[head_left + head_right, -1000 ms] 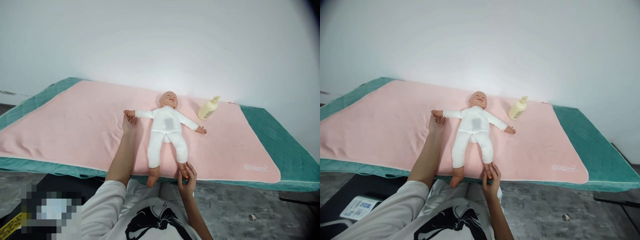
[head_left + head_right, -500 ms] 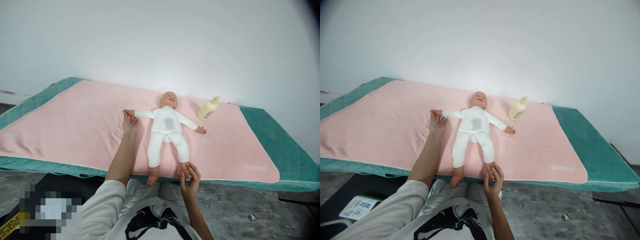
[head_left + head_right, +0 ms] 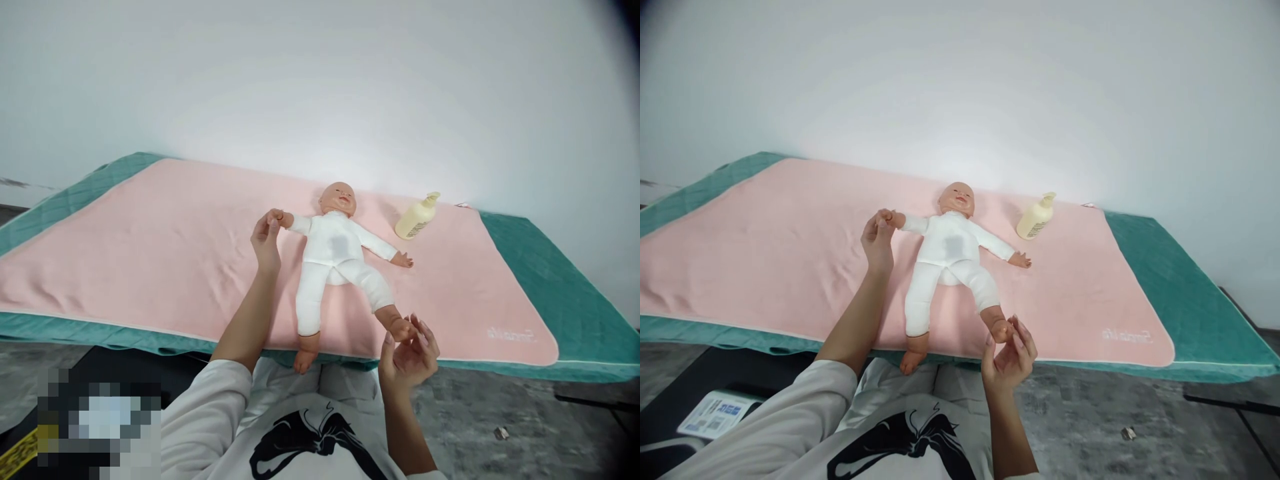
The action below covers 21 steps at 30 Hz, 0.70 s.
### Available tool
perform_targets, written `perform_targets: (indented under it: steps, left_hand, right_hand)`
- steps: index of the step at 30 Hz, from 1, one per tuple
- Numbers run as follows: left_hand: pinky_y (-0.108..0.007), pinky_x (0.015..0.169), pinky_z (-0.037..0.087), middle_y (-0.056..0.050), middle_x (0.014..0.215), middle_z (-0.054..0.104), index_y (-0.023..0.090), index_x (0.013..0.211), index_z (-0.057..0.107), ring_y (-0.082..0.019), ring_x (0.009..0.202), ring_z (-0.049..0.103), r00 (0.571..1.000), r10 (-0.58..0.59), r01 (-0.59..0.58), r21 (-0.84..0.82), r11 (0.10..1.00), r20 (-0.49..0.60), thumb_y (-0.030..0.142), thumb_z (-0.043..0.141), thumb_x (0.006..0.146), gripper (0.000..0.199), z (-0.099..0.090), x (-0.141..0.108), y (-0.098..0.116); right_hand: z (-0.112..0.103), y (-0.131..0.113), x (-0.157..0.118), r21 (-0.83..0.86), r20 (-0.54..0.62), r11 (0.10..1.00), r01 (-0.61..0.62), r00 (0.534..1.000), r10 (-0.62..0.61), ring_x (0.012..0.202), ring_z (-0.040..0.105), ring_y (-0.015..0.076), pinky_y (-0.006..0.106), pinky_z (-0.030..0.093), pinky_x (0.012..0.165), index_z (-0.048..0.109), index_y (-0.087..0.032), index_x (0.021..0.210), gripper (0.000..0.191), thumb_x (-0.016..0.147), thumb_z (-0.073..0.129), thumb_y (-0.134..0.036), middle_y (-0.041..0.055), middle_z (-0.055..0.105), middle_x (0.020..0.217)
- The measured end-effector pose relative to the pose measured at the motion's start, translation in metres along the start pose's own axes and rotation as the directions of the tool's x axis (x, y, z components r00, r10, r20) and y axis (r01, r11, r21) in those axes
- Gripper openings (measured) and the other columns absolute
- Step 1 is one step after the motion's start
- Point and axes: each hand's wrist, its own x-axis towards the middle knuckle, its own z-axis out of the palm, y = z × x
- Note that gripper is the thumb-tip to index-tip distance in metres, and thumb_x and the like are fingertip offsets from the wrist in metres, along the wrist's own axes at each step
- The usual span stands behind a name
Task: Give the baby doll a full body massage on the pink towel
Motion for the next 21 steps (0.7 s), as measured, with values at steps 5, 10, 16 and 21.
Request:
perform_targets:
  steps: [5,10,16,21]
  left_hand:
    - [-0.042,0.109,0.043,-0.010,0.113,0.072,0.021,0.104,0.075,-0.026,0.113,0.064,0.974,-0.061,0.032,0.137,0.990,0.217,0.038,0.083,0.069,0.040,0.002,-0.011,0.000]
    - [-0.050,0.117,0.030,-0.005,0.115,0.072,0.027,0.106,0.075,-0.026,0.116,0.063,0.862,0.035,-0.237,0.340,0.910,0.506,0.033,0.081,0.072,0.035,-0.001,-0.014,-0.006]
    - [-0.052,0.118,0.028,-0.006,0.119,0.071,0.029,0.108,0.075,-0.029,0.125,0.057,0.711,0.029,-0.403,0.372,0.836,0.703,0.031,0.081,0.072,0.036,0.000,-0.013,-0.007]
    - [-0.054,0.114,0.033,-0.006,0.117,0.071,0.031,0.105,0.075,-0.030,0.128,0.054,0.659,0.032,-0.446,0.357,0.821,0.751,0.032,0.082,0.071,0.035,-0.001,-0.010,-0.009]
  right_hand:
    - [0.021,0.000,0.013,0.028,-0.002,1.000,0.011,1.000,-0.011,0.118,0.060,0.0312,0.060,0.059,0.086,0.041,-0.028,0.134,0.062,0.080,0.069,-0.014,0.0125,0.050,0.126]
    - [0.037,0.002,0.024,0.073,0.104,0.997,0.000,0.995,-0.008,0.117,0.060,0.0271,0.055,0.059,0.089,0.040,-0.030,0.134,0.059,0.083,0.066,-0.013,0.0096,0.049,0.123]
    - [0.052,0.009,0.032,0.102,0.123,0.994,0.038,0.991,-0.050,0.118,0.060,0.0261,0.055,0.058,0.093,0.041,-0.029,0.132,0.056,0.084,0.065,-0.012,0.0084,0.047,0.119]
    - [0.065,0.013,0.032,0.095,0.146,0.994,0.060,0.987,-0.074,0.119,0.059,0.0271,0.057,0.059,0.090,0.040,-0.030,0.130,0.054,0.085,0.065,-0.015,0.0091,0.047,0.121]
